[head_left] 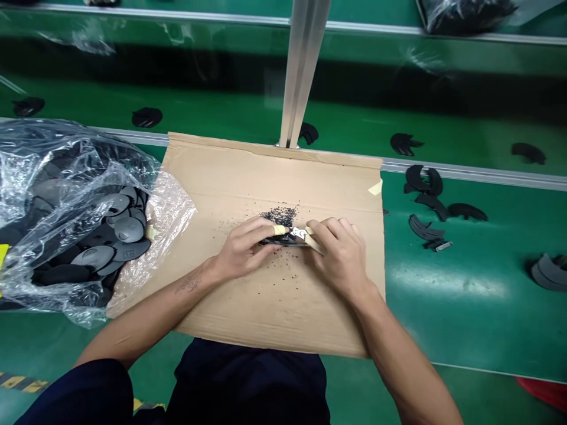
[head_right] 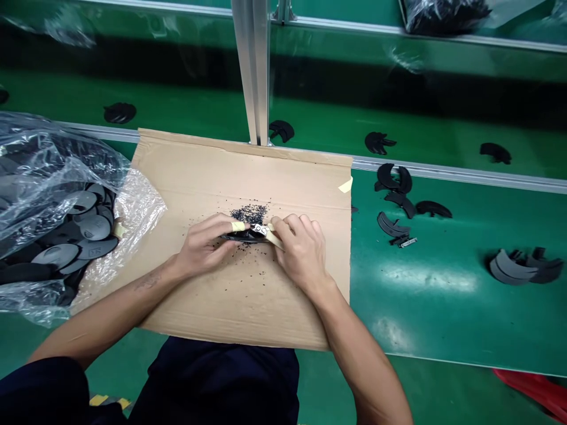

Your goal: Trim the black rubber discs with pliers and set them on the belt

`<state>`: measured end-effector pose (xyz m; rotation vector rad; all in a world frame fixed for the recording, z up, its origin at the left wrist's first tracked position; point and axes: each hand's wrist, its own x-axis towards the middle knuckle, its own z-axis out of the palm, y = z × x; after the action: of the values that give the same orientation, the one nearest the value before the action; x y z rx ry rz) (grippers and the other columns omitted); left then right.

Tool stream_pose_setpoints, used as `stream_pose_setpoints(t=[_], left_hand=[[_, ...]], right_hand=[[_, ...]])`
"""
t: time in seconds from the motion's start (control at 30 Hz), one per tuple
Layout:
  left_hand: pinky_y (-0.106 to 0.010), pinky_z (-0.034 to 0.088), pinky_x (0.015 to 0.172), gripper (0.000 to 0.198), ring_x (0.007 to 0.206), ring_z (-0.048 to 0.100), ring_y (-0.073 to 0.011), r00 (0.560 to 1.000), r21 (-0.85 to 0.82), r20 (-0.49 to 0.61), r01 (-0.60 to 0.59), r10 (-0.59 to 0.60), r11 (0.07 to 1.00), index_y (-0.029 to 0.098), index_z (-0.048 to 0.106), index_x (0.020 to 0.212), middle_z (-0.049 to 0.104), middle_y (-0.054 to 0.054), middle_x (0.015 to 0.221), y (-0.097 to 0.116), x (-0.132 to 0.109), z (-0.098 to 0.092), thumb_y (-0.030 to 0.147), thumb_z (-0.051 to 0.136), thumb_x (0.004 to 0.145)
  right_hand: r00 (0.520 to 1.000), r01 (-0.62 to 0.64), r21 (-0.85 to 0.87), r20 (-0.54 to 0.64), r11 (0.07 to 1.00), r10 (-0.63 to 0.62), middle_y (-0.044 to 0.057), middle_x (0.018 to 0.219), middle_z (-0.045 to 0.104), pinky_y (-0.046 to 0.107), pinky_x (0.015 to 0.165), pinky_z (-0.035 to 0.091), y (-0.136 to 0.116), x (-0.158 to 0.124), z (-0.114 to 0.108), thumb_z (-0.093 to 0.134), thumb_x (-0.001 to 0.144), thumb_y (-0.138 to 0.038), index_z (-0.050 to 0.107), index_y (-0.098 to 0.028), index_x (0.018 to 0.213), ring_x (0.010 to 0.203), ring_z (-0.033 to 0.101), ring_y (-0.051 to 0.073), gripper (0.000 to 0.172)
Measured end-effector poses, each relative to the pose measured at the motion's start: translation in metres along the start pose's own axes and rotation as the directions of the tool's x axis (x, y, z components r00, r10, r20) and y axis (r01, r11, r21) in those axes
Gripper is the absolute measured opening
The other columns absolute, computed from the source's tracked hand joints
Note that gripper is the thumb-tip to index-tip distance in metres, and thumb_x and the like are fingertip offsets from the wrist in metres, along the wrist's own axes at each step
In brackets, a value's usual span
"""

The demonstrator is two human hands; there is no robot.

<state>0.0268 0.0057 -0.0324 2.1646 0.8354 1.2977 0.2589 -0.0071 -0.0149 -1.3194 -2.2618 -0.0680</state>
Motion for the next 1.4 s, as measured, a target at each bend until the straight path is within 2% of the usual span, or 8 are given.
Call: stream_pose_setpoints(t=[0.23,0.43,0.57,0.67,0.83,1.0,1.23,1.4], left_hand=[[-0.03,0.057,0.078,0.019,0.09,0.068,-0.0173,0.997,-0.015,-0.016,0.082,-0.082,0.997,0.015,0.072,0.113,0.074,-0.009,0.098,0.001,0.0,0.002,0.024,0.068,0.097],[-0.034,0.058,0.085,0.041,0.098,0.07,-0.021,0.98,-0.193,0.177,0.124,-0.089,0.973,0.016,0.072,0.115,0.074,-0.013,0.105,0.002,0.009,-0.003,0.047,0.047,0.106],[-0.028,0.056,0.077,0.037,0.086,0.07,-0.0177,0.884,-0.175,0.441,0.256,-0.156,0.951,0.017,0.075,0.101,0.074,-0.008,0.094,0.005,0.031,-0.02,0.041,0.048,0.106],[-0.024,0.052,0.067,0.025,0.073,0.066,-0.0148,0.8,-0.06,0.583,0.215,-0.141,0.975,0.018,0.074,0.093,0.072,-0.004,0.083,0.003,0.05,-0.043,0.035,0.058,0.102],[-0.031,0.055,0.079,0.018,0.087,0.072,-0.0213,0.901,0.293,0.401,0.043,-0.163,0.955,0.021,0.077,0.096,0.078,-0.006,0.096,-0.044,0.1,-0.096,0.031,0.063,0.095],[-0.038,0.054,0.099,0.022,0.107,0.071,-0.0284,0.904,0.648,0.096,0.26,-0.416,0.716,0.019,0.078,0.097,0.078,-0.01,0.109,-0.11,0.156,-0.124,0.025,0.06,0.088],[-0.05,0.05,0.105,0.026,0.113,0.068,-0.0383,0.833,0.706,-0.013,0.399,-0.553,0.585,0.012,0.074,0.096,0.076,-0.019,0.108,-0.155,0.18,-0.107,0.014,0.056,0.077],[-0.044,0.051,0.103,0.023,0.11,0.069,-0.0357,0.829,0.635,0.042,0.409,-0.558,0.655,0.011,0.072,0.098,0.076,-0.017,0.109,-0.17,0.202,-0.059,0.022,0.059,0.082]], right_hand=[[0.994,-0.107,0.514,0.04,0.851,0.101,0.006,0.099,0.068,0.035,0.074,0.05,-0.004,0.005,-0.007,0.068,0.091,-0.026,0.061,-0.023,0.11,0.09,0.063,0.022,0.02],[0.994,0.064,0.484,-0.107,0.873,-0.014,0.005,0.083,0.069,0.032,0.069,0.049,-0.013,0.004,-0.006,0.054,0.095,-0.013,0.06,-0.022,0.098,0.077,0.063,0.019,0.012],[0.983,0.142,0.442,-0.165,0.886,-0.076,0.005,0.085,0.07,0.032,0.069,0.047,-0.01,0.003,-0.002,0.057,0.095,-0.015,0.061,-0.022,0.098,0.077,0.063,0.018,0.009],[0.984,0.145,0.375,-0.155,0.916,-0.092,0.006,0.088,0.071,0.033,0.07,0.044,-0.008,0.0,0.001,0.057,0.095,-0.019,0.062,-0.021,0.101,0.078,0.061,0.019,0.008],[0.977,0.159,0.26,-0.178,0.952,-0.114,0.008,0.092,0.071,0.034,0.07,0.04,-0.008,-0.002,0.005,0.053,0.097,-0.018,0.062,-0.018,0.105,0.08,0.058,0.02,0.012],[0.984,0.157,0.244,-0.119,0.957,-0.132,0.006,0.091,0.069,0.033,0.07,0.037,-0.013,-0.006,0.005,0.053,0.096,-0.014,0.062,-0.019,0.104,0.08,0.055,0.02,0.013],[0.988,0.157,0.208,-0.034,0.965,-0.153,0.006,0.094,0.066,0.033,0.07,0.035,-0.01,-0.015,0.007,0.056,0.085,-0.005,0.06,-0.018,0.105,0.082,0.052,0.02,0.023],[0.992,0.128,0.217,-0.009,0.968,-0.129,0.007,0.094,0.067,0.035,0.07,0.036,-0.009,-0.019,0.008,0.053,0.079,-0.001,0.06,-0.018,0.107,0.083,0.053,0.021,0.034]])
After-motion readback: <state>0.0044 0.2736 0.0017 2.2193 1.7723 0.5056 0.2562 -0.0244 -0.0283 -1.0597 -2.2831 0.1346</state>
